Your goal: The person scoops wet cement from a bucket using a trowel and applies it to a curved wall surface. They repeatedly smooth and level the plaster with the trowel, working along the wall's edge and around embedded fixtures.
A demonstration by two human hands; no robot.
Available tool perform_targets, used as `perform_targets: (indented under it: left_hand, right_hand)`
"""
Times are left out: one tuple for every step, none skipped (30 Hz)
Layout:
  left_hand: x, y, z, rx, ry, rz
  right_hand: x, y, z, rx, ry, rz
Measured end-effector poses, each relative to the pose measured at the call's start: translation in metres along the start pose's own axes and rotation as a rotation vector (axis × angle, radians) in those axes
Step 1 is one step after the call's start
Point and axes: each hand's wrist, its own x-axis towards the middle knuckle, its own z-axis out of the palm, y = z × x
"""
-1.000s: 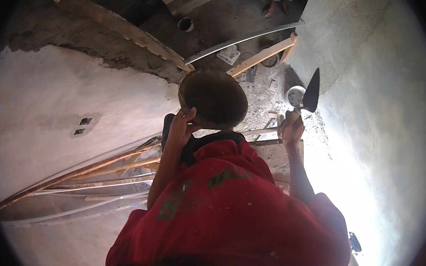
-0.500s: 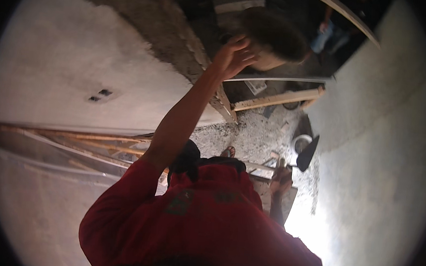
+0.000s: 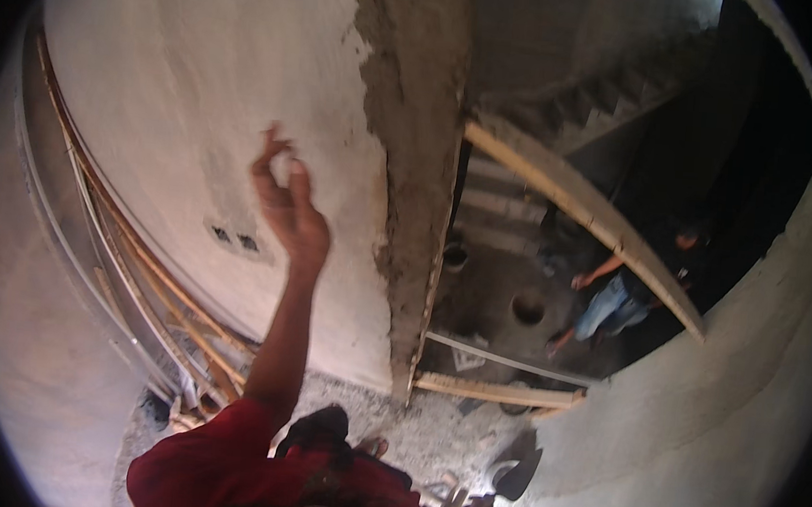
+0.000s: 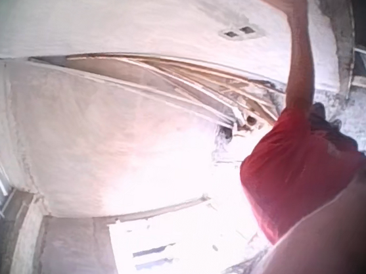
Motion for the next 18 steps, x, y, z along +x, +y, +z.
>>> perform_targets:
  left_hand:
    - [0.031,-0.009,-0.015,0.04,0.083,0.08]
    - [0.056,-0.017,-0.025,0.138,0.152,0.195]
    - [0.074,-0.02,-0.032,0.251,0.148,0.229]
    - [0.09,-0.027,-0.037,0.3,0.174,0.304]
    - [0.105,-0.038,-0.035,0.344,0.198,0.375]
    - [0.118,-0.044,-0.031,0.388,0.223,0.448]
    - [0.124,-0.049,-0.025,0.405,0.225,0.391]
    - [0.128,-0.054,-0.017,0.38,0.223,0.388]
    - [0.134,-0.056,-0.013,0.366,0.221,0.389]
    - [0.135,-0.064,-0.008,0.351,0.213,0.375]
    - [0.135,-0.076,-0.006,0.402,0.196,0.433]
    - [0.135,-0.088,0.0,0.432,0.185,0.481]
    - [0.135,-0.09,0.001,0.455,0.177,0.492]
    - [0.134,-0.093,0.004,0.468,0.173,0.495]
    - [0.132,-0.086,0.002,0.463,0.183,0.449]
    - [0.131,-0.081,0.002,0.45,0.193,0.395]
    - [0.133,-0.08,0.001,0.462,0.189,0.419]
    - [0.137,-0.08,-0.006,0.481,0.191,0.438]
  right_hand:
    - [0.005,-0.014,0.009,-0.043,-0.045,-0.024]
    - [0.012,-0.03,0.015,-0.088,-0.083,-0.058]
    - [0.018,-0.047,0.02,-0.132,-0.112,-0.116]
    - [0.022,-0.066,0.023,-0.179,-0.14,-0.175]
    - [0.027,-0.086,0.025,-0.218,-0.163,-0.248]
    - [0.033,-0.108,0.027,-0.245,-0.184,-0.349]
    - [0.04,-0.13,0.027,-0.268,-0.199,-0.464]
    - [0.048,-0.156,0.027,-0.29,-0.213,-0.598]
    - [0.054,-0.191,0.033,-0.289,-0.228,-0.698]
    - [0.058,-0.233,0.038,-0.281,-0.229,-0.788]
    - [0.042,-0.301,0.052,-0.257,-0.25,-0.729]
    - [0.063,-0.326,0.048,-0.29,-0.233,-0.816]
    - [0.06,-0.376,0.062,-0.413,-0.122,-1.098]
    - [0.056,-0.42,0.064,-0.382,-0.198,-1.144]
    - [0.046,-0.461,0.069,-0.431,-0.223,-1.16]
    - [0.034,-0.5,0.073,-0.487,-0.241,-1.174]
    - [0.028,-0.535,0.086,-0.497,-0.151,-1.439]
    - [0.02,-0.569,0.1,-0.506,-0.062,-1.708]
